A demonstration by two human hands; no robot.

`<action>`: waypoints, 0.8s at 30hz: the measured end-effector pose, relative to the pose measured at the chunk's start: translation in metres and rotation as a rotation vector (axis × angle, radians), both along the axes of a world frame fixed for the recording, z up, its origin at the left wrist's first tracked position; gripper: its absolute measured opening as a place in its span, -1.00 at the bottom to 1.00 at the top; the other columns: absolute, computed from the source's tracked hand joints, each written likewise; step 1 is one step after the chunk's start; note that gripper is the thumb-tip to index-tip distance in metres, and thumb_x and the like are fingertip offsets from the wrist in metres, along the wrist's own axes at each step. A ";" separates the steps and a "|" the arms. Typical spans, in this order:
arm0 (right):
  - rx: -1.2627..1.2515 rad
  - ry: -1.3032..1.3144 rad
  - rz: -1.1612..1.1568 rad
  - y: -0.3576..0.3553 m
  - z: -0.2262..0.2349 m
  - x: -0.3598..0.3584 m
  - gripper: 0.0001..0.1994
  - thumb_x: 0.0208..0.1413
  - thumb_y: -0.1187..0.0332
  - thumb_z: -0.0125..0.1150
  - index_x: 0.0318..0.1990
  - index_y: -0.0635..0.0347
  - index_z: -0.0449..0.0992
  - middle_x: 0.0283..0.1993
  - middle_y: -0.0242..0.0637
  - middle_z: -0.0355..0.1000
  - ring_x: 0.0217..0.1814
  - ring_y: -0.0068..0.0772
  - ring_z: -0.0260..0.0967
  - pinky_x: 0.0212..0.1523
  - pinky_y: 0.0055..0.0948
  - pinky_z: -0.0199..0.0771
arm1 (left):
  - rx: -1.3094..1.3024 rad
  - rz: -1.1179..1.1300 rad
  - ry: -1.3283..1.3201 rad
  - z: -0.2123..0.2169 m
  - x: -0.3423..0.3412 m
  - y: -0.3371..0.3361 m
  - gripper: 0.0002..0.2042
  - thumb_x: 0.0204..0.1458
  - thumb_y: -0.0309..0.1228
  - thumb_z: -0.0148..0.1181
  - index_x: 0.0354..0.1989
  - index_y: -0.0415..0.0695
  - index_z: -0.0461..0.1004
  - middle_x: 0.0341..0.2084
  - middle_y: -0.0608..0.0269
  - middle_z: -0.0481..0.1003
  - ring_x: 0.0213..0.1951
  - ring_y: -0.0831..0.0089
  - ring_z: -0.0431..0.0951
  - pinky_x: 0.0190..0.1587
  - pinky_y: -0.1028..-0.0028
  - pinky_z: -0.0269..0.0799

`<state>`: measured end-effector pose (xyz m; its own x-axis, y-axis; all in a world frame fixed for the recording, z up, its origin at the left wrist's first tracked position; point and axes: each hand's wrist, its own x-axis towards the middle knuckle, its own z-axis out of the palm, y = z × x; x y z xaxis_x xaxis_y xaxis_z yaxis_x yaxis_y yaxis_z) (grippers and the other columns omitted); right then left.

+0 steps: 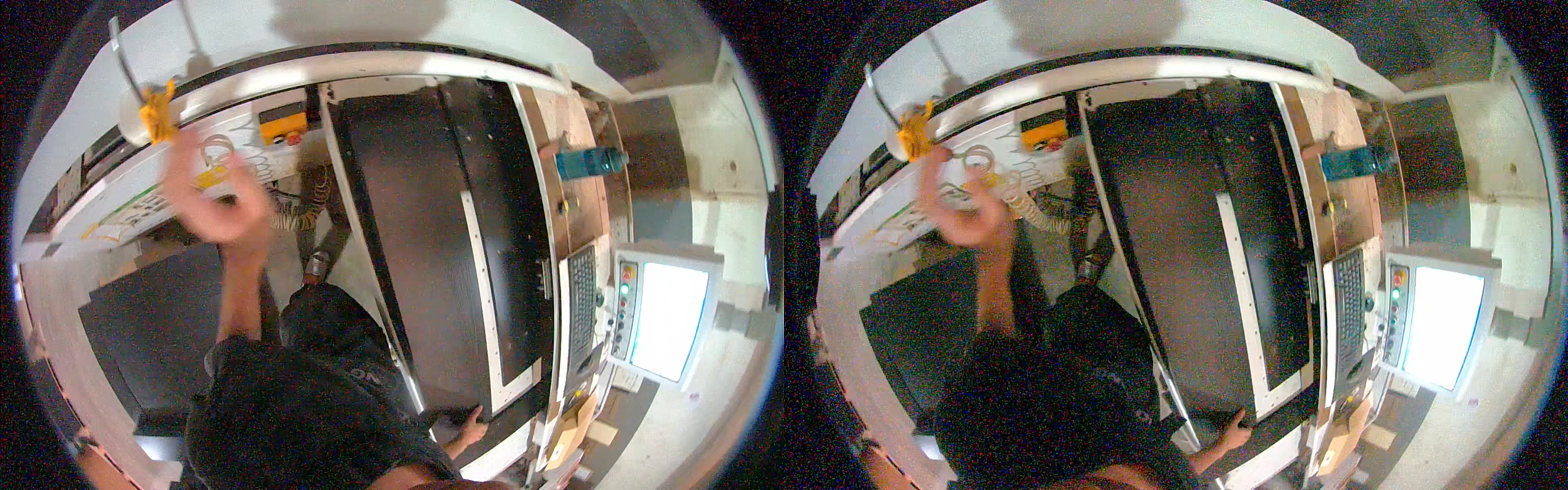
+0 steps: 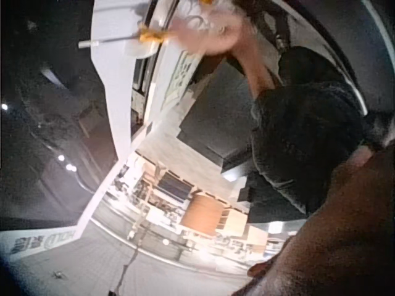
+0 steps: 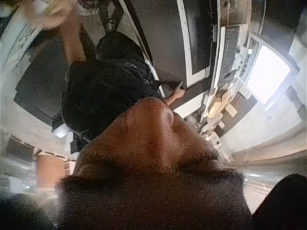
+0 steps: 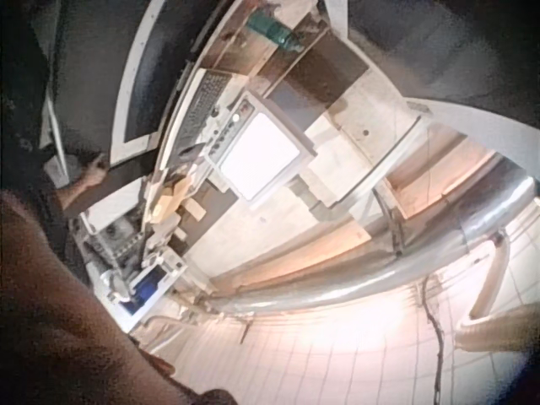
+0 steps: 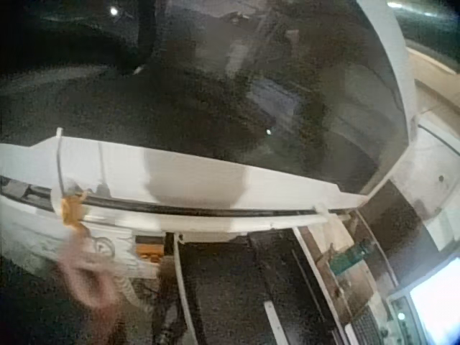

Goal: The person repeatedly places dark rectangular wood panels onto a machine table, aligns them, and uses a yellow-handled tool to press or secure them. They remove the panels and repeat the process with additional panels throughout the clip.

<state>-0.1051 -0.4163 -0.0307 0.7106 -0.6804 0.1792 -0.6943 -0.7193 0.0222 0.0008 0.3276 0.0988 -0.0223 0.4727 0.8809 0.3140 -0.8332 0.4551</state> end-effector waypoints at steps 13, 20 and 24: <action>0.812 -0.307 -0.234 -0.061 -0.034 -0.068 -0.26 0.10 -0.24 0.38 -0.35 0.55 0.60 -0.51 -0.28 0.42 -0.48 -0.43 0.21 -0.40 -0.22 0.33 | 0.099 0.298 0.467 -0.007 -0.038 0.122 -0.67 0.36 -0.17 0.00 0.03 -0.10 0.60 -0.04 0.12 0.60 -0.06 0.08 0.56 0.24 0.06 0.24; 0.765 -0.296 -0.140 -0.033 -0.006 -0.064 -0.43 0.20 -0.05 0.38 -0.21 0.49 0.64 -0.36 -0.38 0.51 -0.34 -0.44 0.38 -0.23 -0.37 0.45 | -0.223 -0.261 -0.113 0.022 -0.014 0.049 -0.65 0.44 -0.24 -0.09 0.03 -0.26 0.53 -0.11 0.16 0.61 -0.22 0.50 0.53 -0.13 0.56 0.41; 0.850 -0.249 -0.106 -0.032 0.003 -0.072 -0.47 0.22 -0.01 0.37 -0.10 0.46 0.61 -0.28 -0.33 0.51 -0.18 -0.36 0.42 -0.07 -0.33 0.45 | -0.502 -0.296 -0.056 0.030 0.020 0.002 -0.65 0.44 -0.19 -0.06 -0.01 -0.23 0.54 -0.20 0.19 0.63 -0.25 0.45 0.56 -0.15 0.46 0.47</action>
<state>-0.1767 -0.4487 -0.0278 0.6446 -0.7133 -0.2752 -0.6714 -0.3560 -0.6500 0.0204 0.3299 0.1283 0.1345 0.8250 0.5489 0.0648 -0.5601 0.8259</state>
